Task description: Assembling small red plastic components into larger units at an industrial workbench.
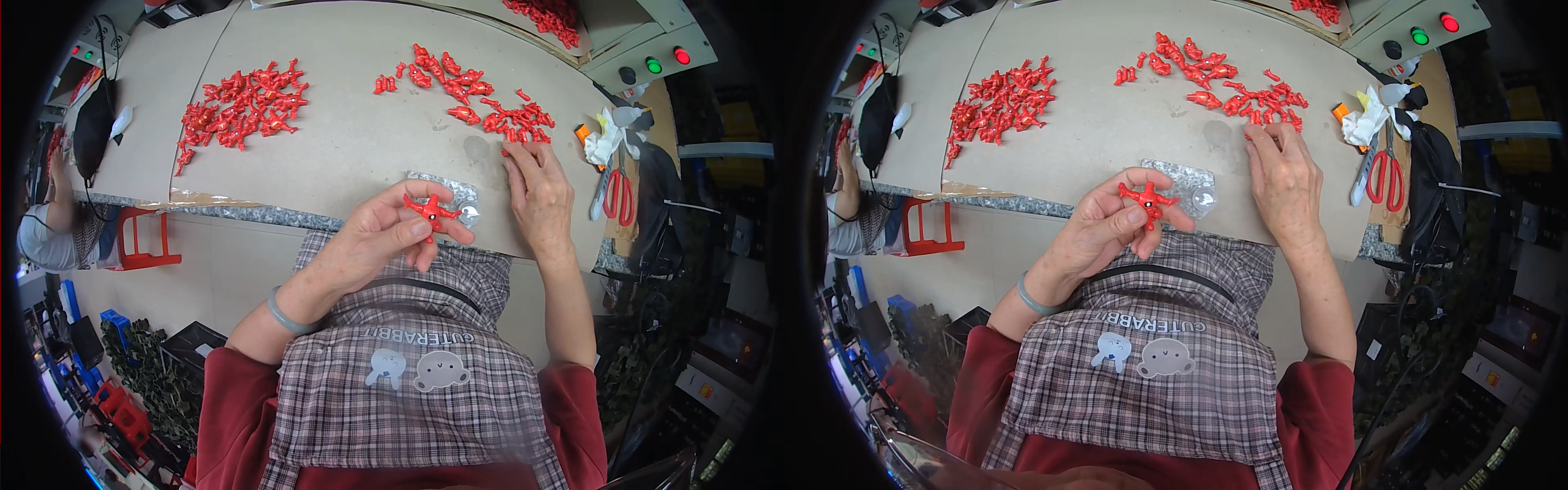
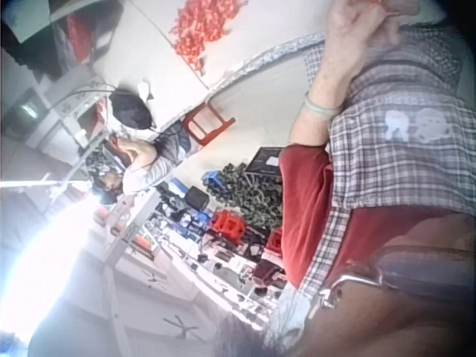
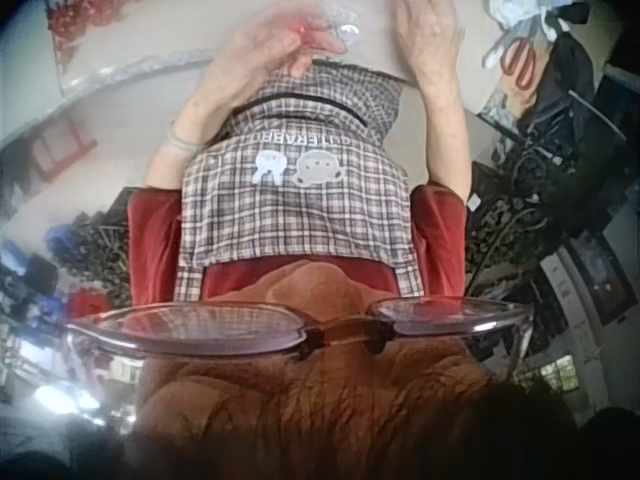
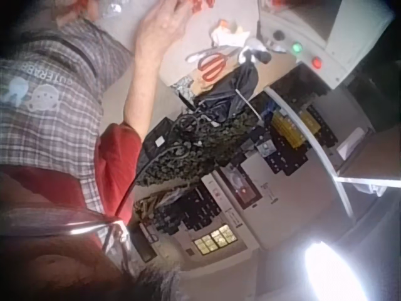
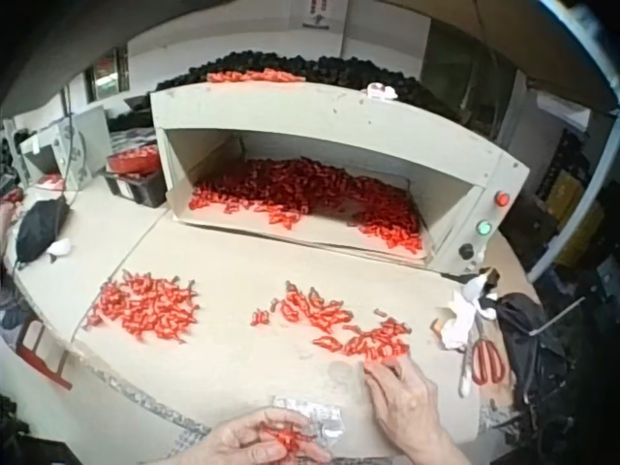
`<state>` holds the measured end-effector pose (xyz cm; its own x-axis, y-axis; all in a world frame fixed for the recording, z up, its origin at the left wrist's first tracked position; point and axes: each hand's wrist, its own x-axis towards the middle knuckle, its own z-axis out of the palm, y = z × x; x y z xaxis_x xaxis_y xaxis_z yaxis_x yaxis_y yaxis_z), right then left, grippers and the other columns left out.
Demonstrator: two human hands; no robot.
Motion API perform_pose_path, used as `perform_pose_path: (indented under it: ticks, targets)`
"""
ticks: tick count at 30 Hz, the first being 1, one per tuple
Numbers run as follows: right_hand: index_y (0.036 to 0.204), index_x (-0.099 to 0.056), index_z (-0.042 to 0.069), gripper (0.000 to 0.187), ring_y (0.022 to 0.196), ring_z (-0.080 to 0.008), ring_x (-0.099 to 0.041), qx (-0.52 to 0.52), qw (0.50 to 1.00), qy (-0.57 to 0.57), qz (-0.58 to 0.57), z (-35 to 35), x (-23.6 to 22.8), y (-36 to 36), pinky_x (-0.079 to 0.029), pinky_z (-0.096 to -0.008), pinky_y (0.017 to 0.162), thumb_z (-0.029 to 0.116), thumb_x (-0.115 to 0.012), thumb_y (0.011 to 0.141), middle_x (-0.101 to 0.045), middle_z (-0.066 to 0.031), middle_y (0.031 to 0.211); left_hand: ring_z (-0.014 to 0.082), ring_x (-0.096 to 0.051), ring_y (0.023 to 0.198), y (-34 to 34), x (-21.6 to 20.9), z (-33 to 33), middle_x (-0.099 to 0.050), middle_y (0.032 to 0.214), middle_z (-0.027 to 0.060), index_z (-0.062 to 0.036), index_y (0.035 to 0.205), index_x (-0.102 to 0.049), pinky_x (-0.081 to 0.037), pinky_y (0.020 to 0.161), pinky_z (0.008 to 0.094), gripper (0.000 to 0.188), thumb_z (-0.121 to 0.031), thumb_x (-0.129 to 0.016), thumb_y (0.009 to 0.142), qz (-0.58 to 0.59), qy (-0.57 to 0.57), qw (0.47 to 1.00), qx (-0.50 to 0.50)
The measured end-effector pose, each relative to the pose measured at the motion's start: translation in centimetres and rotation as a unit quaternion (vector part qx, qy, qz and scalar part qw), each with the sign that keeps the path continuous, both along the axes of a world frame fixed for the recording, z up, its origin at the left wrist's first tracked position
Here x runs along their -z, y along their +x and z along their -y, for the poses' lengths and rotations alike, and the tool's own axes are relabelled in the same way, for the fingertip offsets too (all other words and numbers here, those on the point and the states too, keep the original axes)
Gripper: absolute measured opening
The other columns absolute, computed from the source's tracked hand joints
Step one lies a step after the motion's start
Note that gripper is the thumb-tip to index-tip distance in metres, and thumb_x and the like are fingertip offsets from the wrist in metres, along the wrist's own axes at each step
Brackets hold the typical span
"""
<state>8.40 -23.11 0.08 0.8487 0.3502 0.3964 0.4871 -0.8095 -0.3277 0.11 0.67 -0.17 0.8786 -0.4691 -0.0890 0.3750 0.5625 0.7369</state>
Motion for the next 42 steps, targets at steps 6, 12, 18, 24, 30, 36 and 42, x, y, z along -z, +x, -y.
perform_pose_path:
  ticks: [6,12,18,24,30,36,42]
  targets:
    - [0.106,-0.069,0.004,0.020,0.087,-0.0279,-0.065,-0.022,0.999,-0.034,0.004,0.1,0.3,0.1,-0.054,-0.0393,0.073,0.004,-0.069,0.086,-0.063,-0.0109,0.097,0.0070,-0.059,0.075,-0.1,0.4,-0.1,-0.067,0.118,0.0159,-0.0036,0.126,-0.057,-0.048,0.067,0.0200,0.028,-0.018,-0.051,0.103,-0.010,-0.007,1.000,-0.010]
    - [0.101,-0.068,0.001,0.017,0.083,-0.0277,-0.064,-0.026,0.999,0.001,-0.035,0.4,-0.6,-0.6,-0.054,-0.0384,0.071,0.000,-0.068,0.084,-0.060,-0.0110,0.093,0.0146,-0.061,0.071,-0.2,0.6,-0.1,-0.066,0.119,0.0154,-0.0011,0.125,-0.060,-0.049,0.061,0.0251,0.029,-0.014,-0.059,0.099,-0.034,0.044,0.998,-0.026]
    - [0.106,-0.070,0.003,0.025,0.075,-0.0157,-0.067,-0.126,0.965,0.184,-0.142,-1.2,-3.4,-3.6,-0.053,-0.0266,0.060,-0.002,-0.071,0.081,-0.067,-0.0094,0.096,0.0147,-0.063,0.068,-0.3,0.5,0.3,-0.068,0.106,0.0097,-0.0004,0.125,-0.061,-0.050,0.058,0.0248,0.030,-0.014,-0.062,0.098,-0.052,0.039,0.996,-0.061]
    - [0.103,-0.070,0.003,0.030,0.080,-0.0216,-0.068,-0.158,0.950,0.214,-0.163,-2.7,-3.1,-5.6,-0.055,-0.0319,0.065,-0.002,-0.077,0.074,-0.067,-0.0101,0.095,0.0114,-0.066,0.070,-0.5,0.3,0.6,-0.068,0.091,0.0048,0.0005,0.116,-0.064,-0.052,0.063,0.0218,0.025,-0.017,-0.062,0.099,-0.067,0.023,0.996,-0.055]
    - [0.096,-0.071,0.001,0.026,0.078,-0.0246,-0.067,-0.140,0.962,0.215,-0.099,-3.2,-2.2,-6.2,-0.055,-0.0330,0.064,-0.002,-0.079,0.072,-0.068,-0.0101,0.089,0.0131,-0.068,0.075,-0.6,0.7,0.8,-0.068,0.091,0.0065,0.0028,0.121,-0.062,-0.055,0.068,0.0233,0.027,-0.011,-0.060,0.099,-0.037,0.072,0.996,-0.049]
    - [0.091,-0.072,0.001,0.021,0.072,-0.0225,-0.066,-0.144,0.967,0.197,-0.068,-3.1,-2.2,-6.1,-0.053,-0.0316,0.059,-0.004,-0.078,0.072,-0.067,-0.0096,0.084,0.0152,-0.068,0.081,-0.8,0.4,1.2,-0.063,0.104,0.0100,0.0062,0.122,-0.062,-0.057,0.072,0.0246,0.026,-0.002,-0.059,0.097,0.020,0.116,0.990,-0.080]
    - [0.090,-0.071,0.000,0.016,0.069,-0.0213,-0.066,-0.129,0.952,0.247,-0.124,-3.1,-1.8,-7.0,-0.052,-0.0303,0.058,-0.005,-0.075,0.075,-0.067,-0.0106,0.078,0.0152,-0.069,0.079,-1.0,0.3,1.5,-0.062,0.104,0.0117,0.0077,0.117,-0.064,-0.058,0.070,0.0249,0.025,0.004,-0.059,0.093,0.159,0.223,0.954,-0.120]
